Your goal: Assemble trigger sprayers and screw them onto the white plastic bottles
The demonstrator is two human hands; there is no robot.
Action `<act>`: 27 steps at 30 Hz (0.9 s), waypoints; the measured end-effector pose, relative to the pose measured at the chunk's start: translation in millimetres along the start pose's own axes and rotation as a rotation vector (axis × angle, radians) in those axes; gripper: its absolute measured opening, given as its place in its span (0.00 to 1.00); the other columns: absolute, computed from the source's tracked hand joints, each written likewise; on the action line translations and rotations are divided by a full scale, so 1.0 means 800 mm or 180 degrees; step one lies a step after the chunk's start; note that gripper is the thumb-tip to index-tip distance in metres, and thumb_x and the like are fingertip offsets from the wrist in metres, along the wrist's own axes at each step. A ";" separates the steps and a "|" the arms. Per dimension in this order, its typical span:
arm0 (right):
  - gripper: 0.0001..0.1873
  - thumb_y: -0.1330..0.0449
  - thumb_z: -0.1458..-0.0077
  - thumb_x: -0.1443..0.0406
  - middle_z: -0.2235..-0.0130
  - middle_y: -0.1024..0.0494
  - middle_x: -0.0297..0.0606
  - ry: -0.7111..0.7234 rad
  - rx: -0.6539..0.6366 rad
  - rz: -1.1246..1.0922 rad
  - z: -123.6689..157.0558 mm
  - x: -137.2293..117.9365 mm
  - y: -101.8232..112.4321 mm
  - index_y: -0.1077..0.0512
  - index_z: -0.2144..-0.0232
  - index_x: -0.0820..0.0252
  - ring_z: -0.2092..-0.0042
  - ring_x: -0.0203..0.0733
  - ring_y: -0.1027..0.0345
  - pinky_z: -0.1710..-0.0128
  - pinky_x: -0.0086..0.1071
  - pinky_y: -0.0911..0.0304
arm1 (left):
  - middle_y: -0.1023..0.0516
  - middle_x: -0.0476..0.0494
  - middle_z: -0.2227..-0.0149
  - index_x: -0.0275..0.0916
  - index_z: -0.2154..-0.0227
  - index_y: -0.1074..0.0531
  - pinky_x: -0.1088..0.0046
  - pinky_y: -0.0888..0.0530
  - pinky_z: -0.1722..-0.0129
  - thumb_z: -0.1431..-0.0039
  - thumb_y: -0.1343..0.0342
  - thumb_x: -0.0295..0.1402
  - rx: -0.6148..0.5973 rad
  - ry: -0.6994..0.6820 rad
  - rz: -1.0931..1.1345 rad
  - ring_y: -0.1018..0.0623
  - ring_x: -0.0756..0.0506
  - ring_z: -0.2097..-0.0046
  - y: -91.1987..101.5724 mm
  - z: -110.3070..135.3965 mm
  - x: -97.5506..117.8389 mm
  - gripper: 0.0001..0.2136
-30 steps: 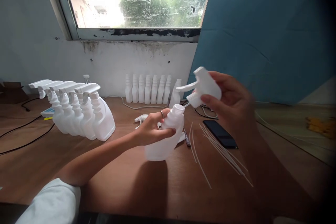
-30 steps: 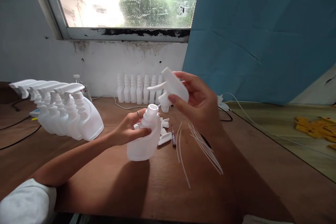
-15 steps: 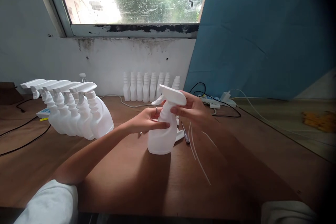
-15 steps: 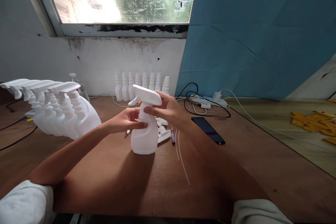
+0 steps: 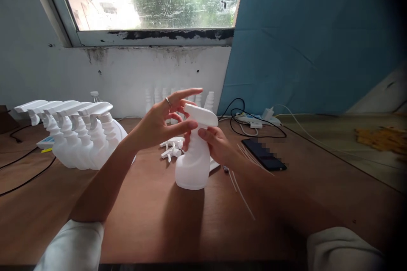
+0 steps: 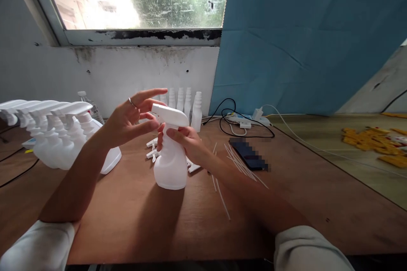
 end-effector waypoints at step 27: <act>0.14 0.39 0.42 0.57 0.68 0.25 0.40 0.0264 0.0247 0.0424 0.005 0.005 -0.010 0.29 0.63 0.64 0.67 0.40 0.29 0.68 0.34 0.32 | 0.18 0.44 0.62 0.38 0.65 0.23 0.72 0.22 0.64 0.43 0.40 0.37 -0.0028 0.0118 -0.0880 0.21 0.48 0.64 0.020 0.004 0.013 0.08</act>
Point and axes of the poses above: each hand's wrist, its own z-axis away from the middle knuckle, its own y-axis out of the back of the hand, x = y × z, the point moved 3 cm from there along -z, towards the middle knuckle
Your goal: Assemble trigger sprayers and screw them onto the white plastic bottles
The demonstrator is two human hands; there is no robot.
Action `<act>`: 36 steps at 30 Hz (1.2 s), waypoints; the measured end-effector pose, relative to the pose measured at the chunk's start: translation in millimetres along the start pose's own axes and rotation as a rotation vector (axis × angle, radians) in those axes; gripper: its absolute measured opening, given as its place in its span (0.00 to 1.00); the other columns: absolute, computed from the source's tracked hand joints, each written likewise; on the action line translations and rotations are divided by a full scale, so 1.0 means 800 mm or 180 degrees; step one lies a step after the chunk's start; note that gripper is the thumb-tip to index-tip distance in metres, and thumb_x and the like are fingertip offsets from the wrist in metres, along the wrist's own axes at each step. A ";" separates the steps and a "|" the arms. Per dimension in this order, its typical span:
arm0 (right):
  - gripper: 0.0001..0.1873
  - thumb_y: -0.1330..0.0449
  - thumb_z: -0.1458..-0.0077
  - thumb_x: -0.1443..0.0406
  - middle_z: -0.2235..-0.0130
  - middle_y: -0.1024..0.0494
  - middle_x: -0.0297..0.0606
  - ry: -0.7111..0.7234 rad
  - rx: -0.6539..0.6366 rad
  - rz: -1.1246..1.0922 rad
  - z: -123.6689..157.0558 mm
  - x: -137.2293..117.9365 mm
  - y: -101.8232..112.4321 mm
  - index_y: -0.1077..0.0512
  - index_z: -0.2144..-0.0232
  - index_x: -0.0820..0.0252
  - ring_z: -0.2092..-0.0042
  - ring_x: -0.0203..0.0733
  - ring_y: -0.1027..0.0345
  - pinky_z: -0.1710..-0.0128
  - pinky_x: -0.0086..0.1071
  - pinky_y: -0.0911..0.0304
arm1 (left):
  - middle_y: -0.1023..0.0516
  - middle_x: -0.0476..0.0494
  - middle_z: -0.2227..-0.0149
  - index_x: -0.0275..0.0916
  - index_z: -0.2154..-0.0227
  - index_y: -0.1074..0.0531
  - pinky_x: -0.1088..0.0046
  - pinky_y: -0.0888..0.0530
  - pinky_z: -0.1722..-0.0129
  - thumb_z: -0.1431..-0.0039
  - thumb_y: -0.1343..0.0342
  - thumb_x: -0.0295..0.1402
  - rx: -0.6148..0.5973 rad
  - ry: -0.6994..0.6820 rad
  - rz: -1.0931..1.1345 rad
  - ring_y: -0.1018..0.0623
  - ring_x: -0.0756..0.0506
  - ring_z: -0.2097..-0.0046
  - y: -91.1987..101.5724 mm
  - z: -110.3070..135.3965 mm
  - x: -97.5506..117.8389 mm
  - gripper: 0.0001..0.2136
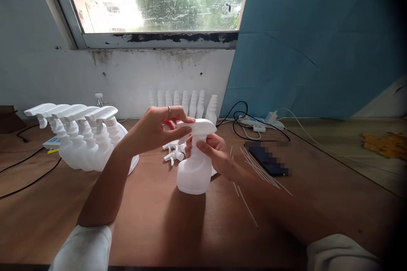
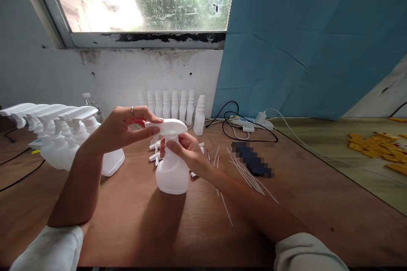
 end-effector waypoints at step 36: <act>0.13 0.37 0.44 0.60 0.69 0.25 0.39 0.0173 0.0058 -0.0044 -0.002 -0.007 -0.006 0.30 0.60 0.63 0.68 0.39 0.29 0.68 0.34 0.32 | 0.19 0.44 0.61 0.36 0.66 0.24 0.76 0.24 0.65 0.43 0.40 0.37 -0.0062 0.0081 -0.0126 0.22 0.50 0.64 0.000 0.002 0.004 0.08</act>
Point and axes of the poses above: each hand's wrist, its own z-axis away from the middle knuckle, its own y-axis out of the back of the hand, x = y × z, the point moved 3 cm from there along -z, towards the middle knuckle
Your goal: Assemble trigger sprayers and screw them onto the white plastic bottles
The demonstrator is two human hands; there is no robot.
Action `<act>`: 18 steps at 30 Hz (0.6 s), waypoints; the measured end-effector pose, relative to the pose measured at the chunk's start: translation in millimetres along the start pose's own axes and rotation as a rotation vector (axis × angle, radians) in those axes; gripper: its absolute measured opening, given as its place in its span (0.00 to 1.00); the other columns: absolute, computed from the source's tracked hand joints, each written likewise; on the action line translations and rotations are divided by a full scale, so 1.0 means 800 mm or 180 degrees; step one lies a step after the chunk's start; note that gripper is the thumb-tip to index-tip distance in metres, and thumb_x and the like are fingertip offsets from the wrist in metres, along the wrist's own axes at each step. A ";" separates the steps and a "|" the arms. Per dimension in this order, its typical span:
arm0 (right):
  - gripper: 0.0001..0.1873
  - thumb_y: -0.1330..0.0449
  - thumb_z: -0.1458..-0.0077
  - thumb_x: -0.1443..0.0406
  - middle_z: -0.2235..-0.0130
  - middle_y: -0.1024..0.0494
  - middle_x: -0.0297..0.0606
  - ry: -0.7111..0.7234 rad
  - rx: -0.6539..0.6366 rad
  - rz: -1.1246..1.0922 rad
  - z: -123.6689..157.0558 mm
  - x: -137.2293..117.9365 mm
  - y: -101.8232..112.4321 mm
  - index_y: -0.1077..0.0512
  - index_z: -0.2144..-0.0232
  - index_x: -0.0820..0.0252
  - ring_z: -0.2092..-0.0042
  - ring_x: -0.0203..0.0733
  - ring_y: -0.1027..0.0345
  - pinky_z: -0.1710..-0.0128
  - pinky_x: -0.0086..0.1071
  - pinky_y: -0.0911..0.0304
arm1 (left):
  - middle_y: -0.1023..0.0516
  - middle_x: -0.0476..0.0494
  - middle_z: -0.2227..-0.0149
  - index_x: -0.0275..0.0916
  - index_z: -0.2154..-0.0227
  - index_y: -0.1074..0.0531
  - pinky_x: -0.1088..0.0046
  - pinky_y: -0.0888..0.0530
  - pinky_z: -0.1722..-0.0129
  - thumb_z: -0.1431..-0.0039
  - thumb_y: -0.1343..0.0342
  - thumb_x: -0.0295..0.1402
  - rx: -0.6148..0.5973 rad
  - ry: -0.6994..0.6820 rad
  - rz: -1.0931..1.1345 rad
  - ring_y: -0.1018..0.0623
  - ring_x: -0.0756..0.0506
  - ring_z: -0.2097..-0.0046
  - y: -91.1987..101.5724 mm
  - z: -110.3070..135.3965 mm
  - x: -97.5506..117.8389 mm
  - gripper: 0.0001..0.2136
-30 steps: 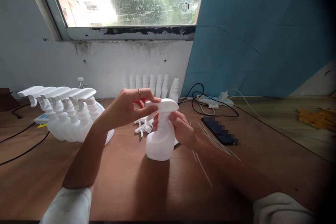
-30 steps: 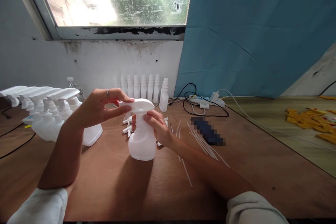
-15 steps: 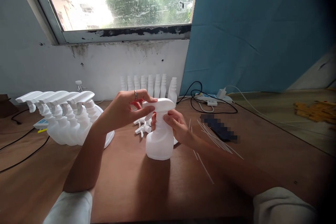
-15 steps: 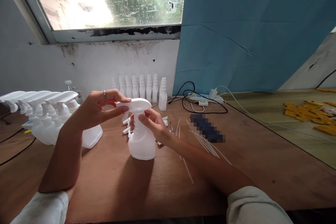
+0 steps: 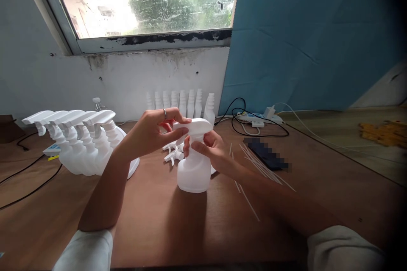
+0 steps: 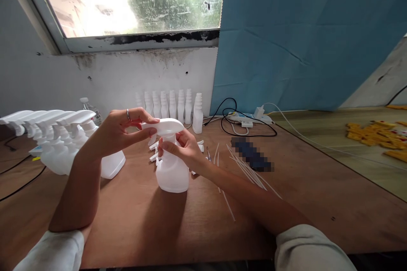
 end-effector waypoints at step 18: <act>0.16 0.39 0.44 0.55 0.69 0.24 0.42 -0.0208 -0.0056 -0.0126 -0.001 -0.003 0.000 0.30 0.64 0.64 0.69 0.41 0.29 0.69 0.35 0.32 | 0.20 0.47 0.65 0.37 0.65 0.24 0.78 0.25 0.66 0.42 0.40 0.36 -0.0038 0.0008 0.0075 0.25 0.53 0.68 -0.001 0.000 0.000 0.07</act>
Point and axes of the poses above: each hand's wrist, its own z-axis away from the middle knuckle, its own y-axis out of the back of the hand, x = y × z, the point moved 3 cm from there along -z, towards the middle knuckle
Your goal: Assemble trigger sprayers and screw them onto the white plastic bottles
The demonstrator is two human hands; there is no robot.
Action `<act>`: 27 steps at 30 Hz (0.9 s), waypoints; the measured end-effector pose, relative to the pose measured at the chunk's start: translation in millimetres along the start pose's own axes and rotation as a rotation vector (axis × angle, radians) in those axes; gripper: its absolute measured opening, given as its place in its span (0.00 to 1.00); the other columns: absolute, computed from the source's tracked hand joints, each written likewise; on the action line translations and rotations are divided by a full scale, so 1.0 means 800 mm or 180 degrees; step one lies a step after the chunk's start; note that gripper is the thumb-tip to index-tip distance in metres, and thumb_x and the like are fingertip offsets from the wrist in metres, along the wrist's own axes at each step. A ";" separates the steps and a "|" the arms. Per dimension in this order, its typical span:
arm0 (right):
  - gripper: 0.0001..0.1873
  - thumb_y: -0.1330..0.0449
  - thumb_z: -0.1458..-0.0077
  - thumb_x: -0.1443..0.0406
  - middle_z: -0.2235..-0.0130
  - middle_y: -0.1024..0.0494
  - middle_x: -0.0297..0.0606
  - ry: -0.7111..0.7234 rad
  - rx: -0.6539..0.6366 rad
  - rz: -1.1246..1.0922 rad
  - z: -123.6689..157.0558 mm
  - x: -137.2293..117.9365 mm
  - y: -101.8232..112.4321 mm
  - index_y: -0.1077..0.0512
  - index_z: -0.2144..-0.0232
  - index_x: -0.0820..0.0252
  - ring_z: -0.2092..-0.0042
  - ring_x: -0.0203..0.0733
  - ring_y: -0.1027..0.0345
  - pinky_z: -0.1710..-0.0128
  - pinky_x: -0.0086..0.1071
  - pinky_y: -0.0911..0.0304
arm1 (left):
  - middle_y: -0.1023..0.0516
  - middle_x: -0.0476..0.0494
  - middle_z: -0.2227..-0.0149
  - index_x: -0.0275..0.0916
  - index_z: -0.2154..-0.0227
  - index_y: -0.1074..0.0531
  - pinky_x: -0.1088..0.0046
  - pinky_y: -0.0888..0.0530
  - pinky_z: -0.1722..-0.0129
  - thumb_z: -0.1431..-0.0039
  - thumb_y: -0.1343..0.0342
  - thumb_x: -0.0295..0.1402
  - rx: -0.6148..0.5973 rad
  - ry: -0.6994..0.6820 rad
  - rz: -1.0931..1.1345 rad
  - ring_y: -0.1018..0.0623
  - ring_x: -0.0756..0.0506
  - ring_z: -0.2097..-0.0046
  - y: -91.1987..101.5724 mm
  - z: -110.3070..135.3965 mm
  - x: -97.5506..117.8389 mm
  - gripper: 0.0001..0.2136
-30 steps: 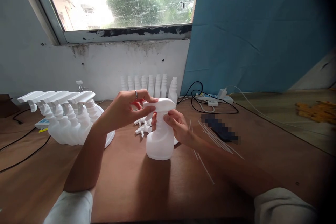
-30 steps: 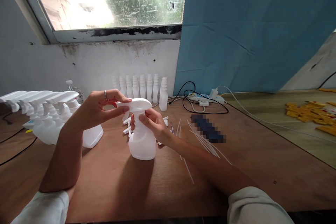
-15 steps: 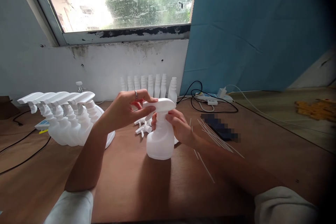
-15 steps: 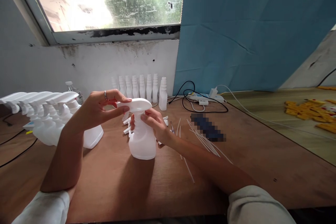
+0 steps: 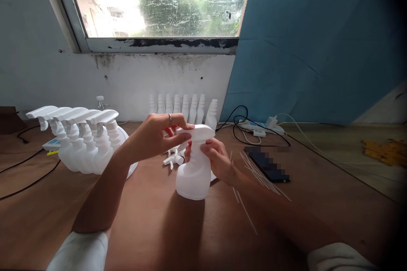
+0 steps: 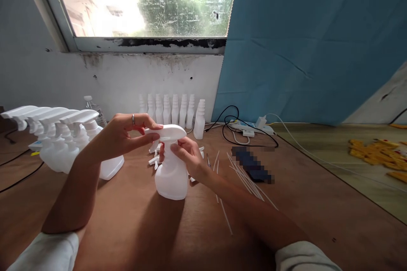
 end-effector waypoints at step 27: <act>0.17 0.36 0.47 0.55 0.76 0.26 0.38 -0.0277 -0.0177 0.0364 -0.007 0.001 0.000 0.28 0.73 0.66 0.74 0.35 0.33 0.74 0.29 0.36 | 0.20 0.40 0.64 0.35 0.75 0.33 0.78 0.24 0.74 0.47 0.36 0.36 -0.0057 0.0182 0.0986 0.25 0.54 0.74 -0.010 -0.006 -0.014 0.12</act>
Point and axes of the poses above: each hand's wrist, its own z-axis away from the middle knuckle, its own y-axis out of the back of the hand, x = y × z, the point moved 3 cm from there along -z, towards the middle knuckle
